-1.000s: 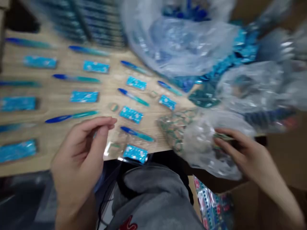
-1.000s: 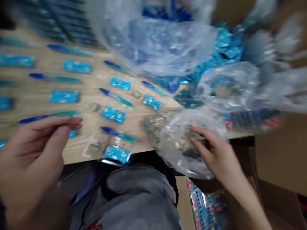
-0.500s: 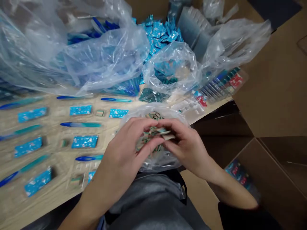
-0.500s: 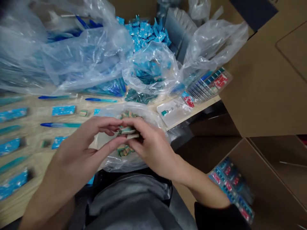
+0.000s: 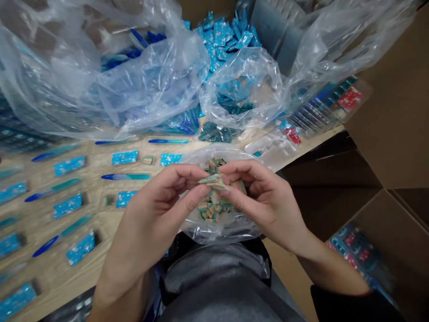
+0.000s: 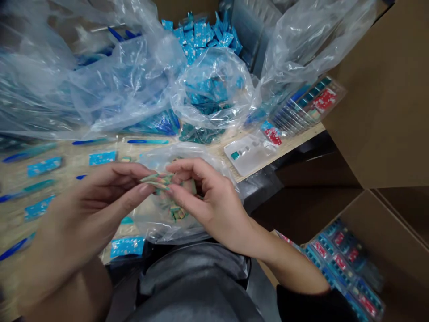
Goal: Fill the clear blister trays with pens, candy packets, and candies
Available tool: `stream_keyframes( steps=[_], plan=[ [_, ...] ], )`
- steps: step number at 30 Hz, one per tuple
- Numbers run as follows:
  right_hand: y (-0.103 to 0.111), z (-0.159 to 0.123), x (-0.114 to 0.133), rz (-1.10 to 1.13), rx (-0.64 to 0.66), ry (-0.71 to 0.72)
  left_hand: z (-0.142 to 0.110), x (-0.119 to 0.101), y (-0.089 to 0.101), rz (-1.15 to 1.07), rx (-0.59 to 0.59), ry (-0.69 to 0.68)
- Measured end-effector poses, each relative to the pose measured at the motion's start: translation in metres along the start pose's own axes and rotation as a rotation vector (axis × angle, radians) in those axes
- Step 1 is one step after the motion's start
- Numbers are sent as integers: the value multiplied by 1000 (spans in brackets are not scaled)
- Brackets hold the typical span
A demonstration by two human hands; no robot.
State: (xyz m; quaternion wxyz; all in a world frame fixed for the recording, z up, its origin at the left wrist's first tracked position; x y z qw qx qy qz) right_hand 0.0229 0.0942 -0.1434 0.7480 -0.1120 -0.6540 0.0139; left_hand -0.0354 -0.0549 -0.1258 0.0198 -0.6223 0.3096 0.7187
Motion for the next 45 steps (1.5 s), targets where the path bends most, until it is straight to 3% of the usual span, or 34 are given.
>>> stream_keyframes(
  steps=[6,10,19,24,30,36,41,45],
  plan=[
    [5,-4,5,-74,-76,-28,0,4,1,-19,-73,55],
    [7,-7,10,-101,-79,13,2,1,-1,1,-144,12],
    [1,-3,14,-313,-74,219,5,-5,-2,50,72,-35],
    [1,-3,20,-401,-58,363,4,-6,-6,58,31,-37],
    [-2,-4,16,-297,7,273,5,2,-1,-29,-17,7],
    [1,-8,21,-263,-54,229,5,12,2,-307,20,101],
    [-5,-9,27,-150,-38,234,1,4,-1,-212,-66,32],
    [-6,-8,22,-131,-173,222,-2,-5,-1,-150,-32,6]
  ],
)
Point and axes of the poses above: each hand's wrist, its own z-axis towards the middle knuckle, its own y-axis out of the back of the hand, x = y × z, the point moved 5 cm from there along z, towards the middle knuckle, and after that the axes turned 10 degrees about z, right-handed, at the moved point
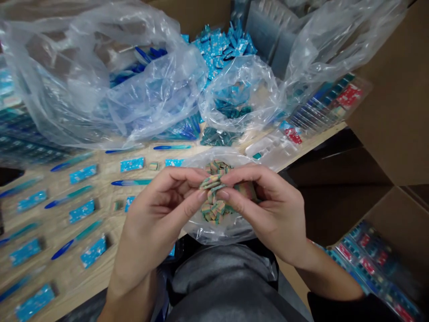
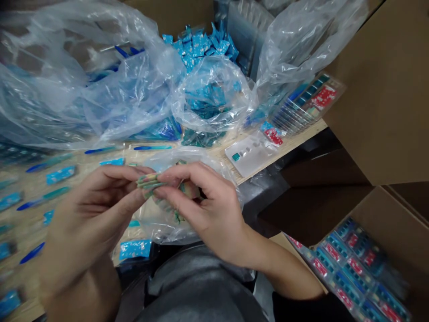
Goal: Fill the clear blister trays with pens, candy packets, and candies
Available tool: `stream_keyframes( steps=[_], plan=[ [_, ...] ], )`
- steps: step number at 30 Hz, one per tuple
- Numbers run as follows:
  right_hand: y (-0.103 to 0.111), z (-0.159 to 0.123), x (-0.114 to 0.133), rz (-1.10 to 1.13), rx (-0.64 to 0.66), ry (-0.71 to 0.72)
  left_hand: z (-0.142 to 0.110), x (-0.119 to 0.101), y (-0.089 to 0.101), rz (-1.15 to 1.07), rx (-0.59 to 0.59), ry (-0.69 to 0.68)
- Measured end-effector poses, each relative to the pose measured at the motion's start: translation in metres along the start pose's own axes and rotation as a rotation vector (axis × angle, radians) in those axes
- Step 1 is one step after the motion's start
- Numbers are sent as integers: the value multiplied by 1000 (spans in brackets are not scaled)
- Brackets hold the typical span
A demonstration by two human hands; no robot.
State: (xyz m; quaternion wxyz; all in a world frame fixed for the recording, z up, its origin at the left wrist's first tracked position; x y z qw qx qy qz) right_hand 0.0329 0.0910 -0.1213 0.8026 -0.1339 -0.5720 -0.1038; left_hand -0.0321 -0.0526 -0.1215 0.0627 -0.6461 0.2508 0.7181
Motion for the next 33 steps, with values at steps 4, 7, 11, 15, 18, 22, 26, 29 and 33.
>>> stream_keyframes(
  steps=[4,7,11,15,18,22,26,29,33],
  plan=[
    [-2,-1,0,-71,-31,58,-1,-4,2,46,32,-3],
    [-3,-1,3,-99,32,139,0,-2,4,65,-16,-10],
    [1,0,2,-67,34,74,1,9,1,-23,-57,32],
    [3,-1,6,6,-24,80,-2,10,0,-29,-114,22],
    [1,-1,8,16,-45,125,-5,3,-3,11,-63,-32],
    [-2,-2,10,-112,-26,252,-6,-3,-6,-11,25,-76],
    [-2,-1,8,-95,1,286,-5,-4,-6,-36,-11,-153],
    [3,2,-1,28,-30,139,-4,-1,-4,-34,-13,-176],
    [4,3,-9,100,21,-52,-4,2,1,22,-4,-196]
  ],
)
Point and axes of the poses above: each hand's wrist, its own z-axis towards the middle knuckle, its own y-axis out of the back of the hand, x = y × z, the point moved 5 cm from there along z, towards the middle knuckle, and after that the axes turned 10 degrees about z, right-handed, at the moved point
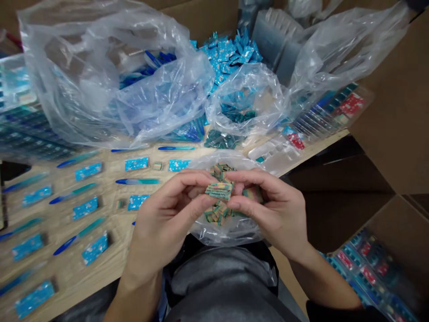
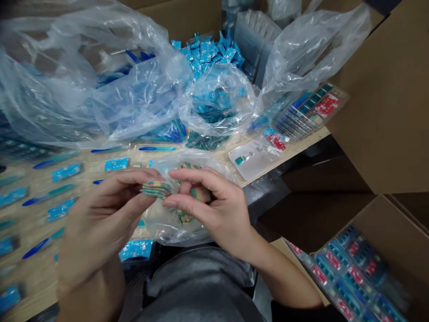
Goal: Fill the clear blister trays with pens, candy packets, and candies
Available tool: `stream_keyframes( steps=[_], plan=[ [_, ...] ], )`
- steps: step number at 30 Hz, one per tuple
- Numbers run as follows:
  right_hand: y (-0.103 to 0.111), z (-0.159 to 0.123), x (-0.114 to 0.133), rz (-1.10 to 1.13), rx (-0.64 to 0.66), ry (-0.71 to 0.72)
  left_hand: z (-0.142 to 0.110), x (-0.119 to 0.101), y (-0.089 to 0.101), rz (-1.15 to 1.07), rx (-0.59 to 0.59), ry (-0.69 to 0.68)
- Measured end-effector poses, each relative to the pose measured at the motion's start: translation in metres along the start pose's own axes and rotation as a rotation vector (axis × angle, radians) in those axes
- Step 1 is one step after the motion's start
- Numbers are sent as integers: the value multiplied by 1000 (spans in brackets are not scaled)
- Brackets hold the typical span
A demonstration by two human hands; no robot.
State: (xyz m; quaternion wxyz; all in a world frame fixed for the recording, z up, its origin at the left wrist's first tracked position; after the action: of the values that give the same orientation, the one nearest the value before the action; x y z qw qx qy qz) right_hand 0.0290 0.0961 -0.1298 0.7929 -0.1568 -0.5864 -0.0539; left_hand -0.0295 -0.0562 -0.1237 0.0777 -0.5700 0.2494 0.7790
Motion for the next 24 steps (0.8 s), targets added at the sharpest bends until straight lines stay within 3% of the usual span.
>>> stream_keyframes(
  steps=[3,7,12,18,24],
  plan=[
    [-2,0,-1,32,31,-40,-3,-4,2,153,-49,-71],
    [-4,0,-2,51,-19,-38,-8,-10,-4,404,-200,-202],
    [-7,1,-9,159,-99,-171,-13,-7,-9,286,-384,-288],
    [-6,2,-21,246,-110,-336,-16,-13,-11,612,-245,-420],
    [-6,0,-25,268,79,-490,-13,-17,-9,828,-143,-523]
  ],
)
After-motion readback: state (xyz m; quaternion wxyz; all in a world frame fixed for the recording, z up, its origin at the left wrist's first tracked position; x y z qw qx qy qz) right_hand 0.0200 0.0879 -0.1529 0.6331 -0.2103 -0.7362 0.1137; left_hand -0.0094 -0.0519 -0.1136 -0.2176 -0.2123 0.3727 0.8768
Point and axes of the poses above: each hand's wrist, its own z-axis towards the middle knuckle, its own y-axis out of the back of the hand, x = y × z, the point moved 5 cm from there along z, towards the middle knuckle, and after that the axes turned 10 degrees about z, right-handed, at the moved point
